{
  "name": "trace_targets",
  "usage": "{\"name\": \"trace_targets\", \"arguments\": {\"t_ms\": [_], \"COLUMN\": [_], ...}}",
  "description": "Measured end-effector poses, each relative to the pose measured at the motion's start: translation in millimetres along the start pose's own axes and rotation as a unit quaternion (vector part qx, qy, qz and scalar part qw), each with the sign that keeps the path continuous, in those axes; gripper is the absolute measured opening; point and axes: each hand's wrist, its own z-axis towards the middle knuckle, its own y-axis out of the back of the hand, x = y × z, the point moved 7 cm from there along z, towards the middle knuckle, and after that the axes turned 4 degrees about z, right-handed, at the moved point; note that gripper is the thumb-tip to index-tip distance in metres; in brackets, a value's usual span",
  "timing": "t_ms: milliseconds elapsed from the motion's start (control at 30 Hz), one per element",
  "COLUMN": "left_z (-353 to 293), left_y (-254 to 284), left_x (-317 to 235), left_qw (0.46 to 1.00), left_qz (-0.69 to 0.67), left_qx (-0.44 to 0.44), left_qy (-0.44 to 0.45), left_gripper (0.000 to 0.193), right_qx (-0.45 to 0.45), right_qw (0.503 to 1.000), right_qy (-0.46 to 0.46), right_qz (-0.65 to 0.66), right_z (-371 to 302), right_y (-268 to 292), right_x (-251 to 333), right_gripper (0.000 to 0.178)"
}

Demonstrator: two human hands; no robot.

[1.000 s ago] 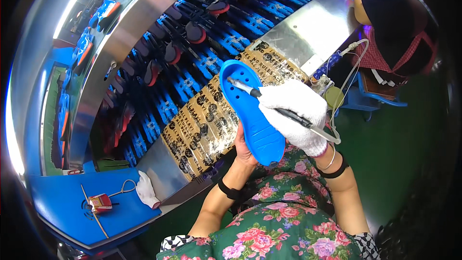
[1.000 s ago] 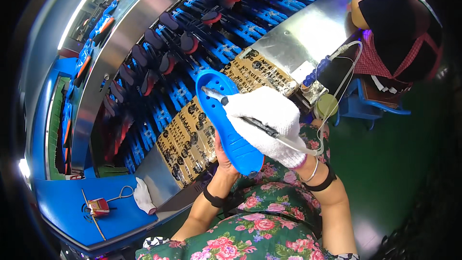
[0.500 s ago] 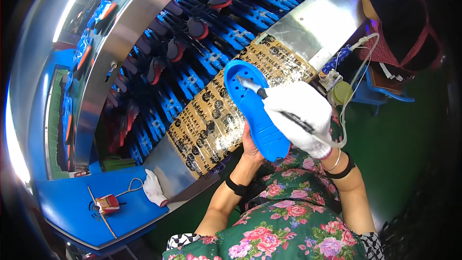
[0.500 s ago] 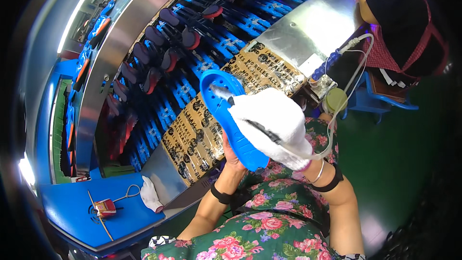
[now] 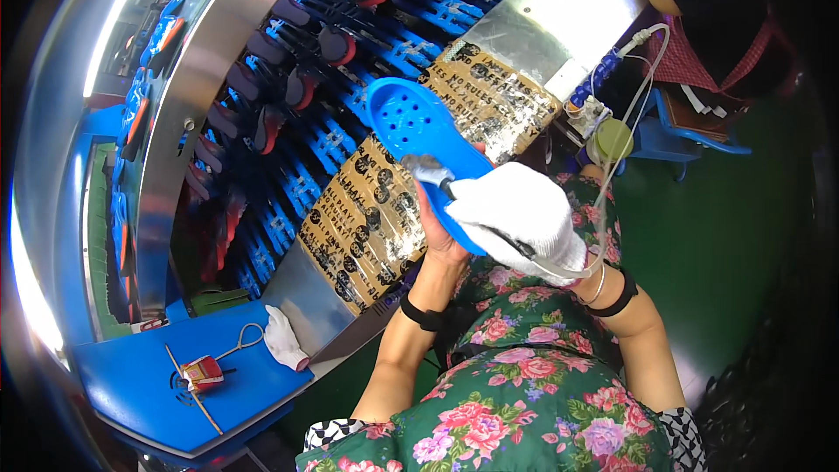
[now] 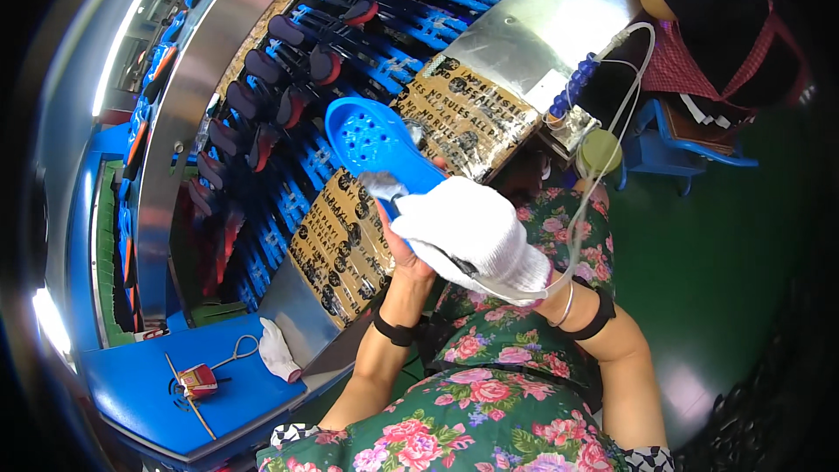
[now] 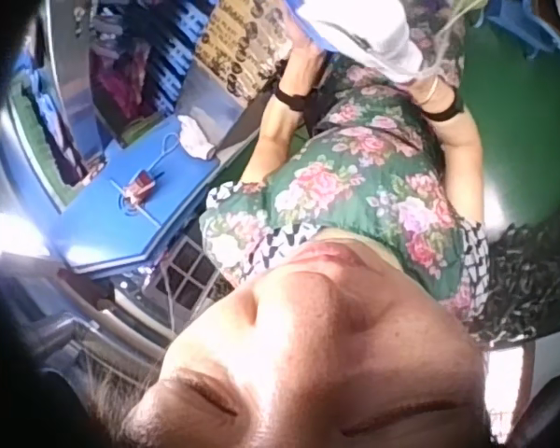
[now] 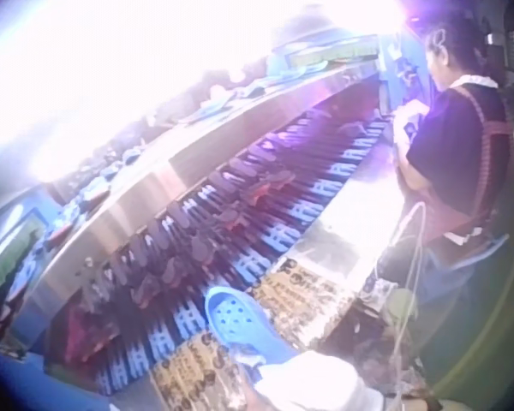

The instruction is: Apply adhesive or sealant to the edges and surface of blue shoe soles using a manual brush tool at a manufacturing workstation.

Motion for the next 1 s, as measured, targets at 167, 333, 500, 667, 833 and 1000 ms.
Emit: {"name": "trace_targets", "arguments": {"t_ms": [167, 333, 500, 667, 833, 1000], "left_z": [6, 14, 19, 21, 24, 26], "left_y": [-7, -27, -25, -33, -28, -26], "left_x": [-12, -4, -9, -8, -17, -24], "left_qw": [0.991, 0.999, 0.997, 0.989, 0.997, 0.998], "left_qz": [0.110, -0.034, -0.074, -0.080, -0.065, -0.035], "left_qx": [-0.052, 0.028, 0.037, 0.101, 0.035, 0.045], "left_qy": [-0.058, 0.003, -0.005, 0.067, 0.005, -0.011], "left_gripper": [0.101, 0.097, 0.097, 0.090, 0.096, 0.099], "right_qx": [-0.072, 0.001, 0.005, 0.046, 0.003, 0.049], "right_qw": [0.981, 1.000, 0.990, 0.999, 0.987, 0.998], "right_qy": [-0.127, -0.012, -0.088, 0.028, -0.122, -0.018], "right_qz": [0.127, -0.009, 0.109, 0.011, 0.102, 0.044], "right_z": [-6, -17, -14, -25, -20, -30], "right_y": [8, -3, 7, -6, 10, -5], "right_x": [-30, -4, -22, -3, -25, 0], "right_gripper": [0.016, 0.027, 0.021, 0.029, 0.020, 0.018]}}
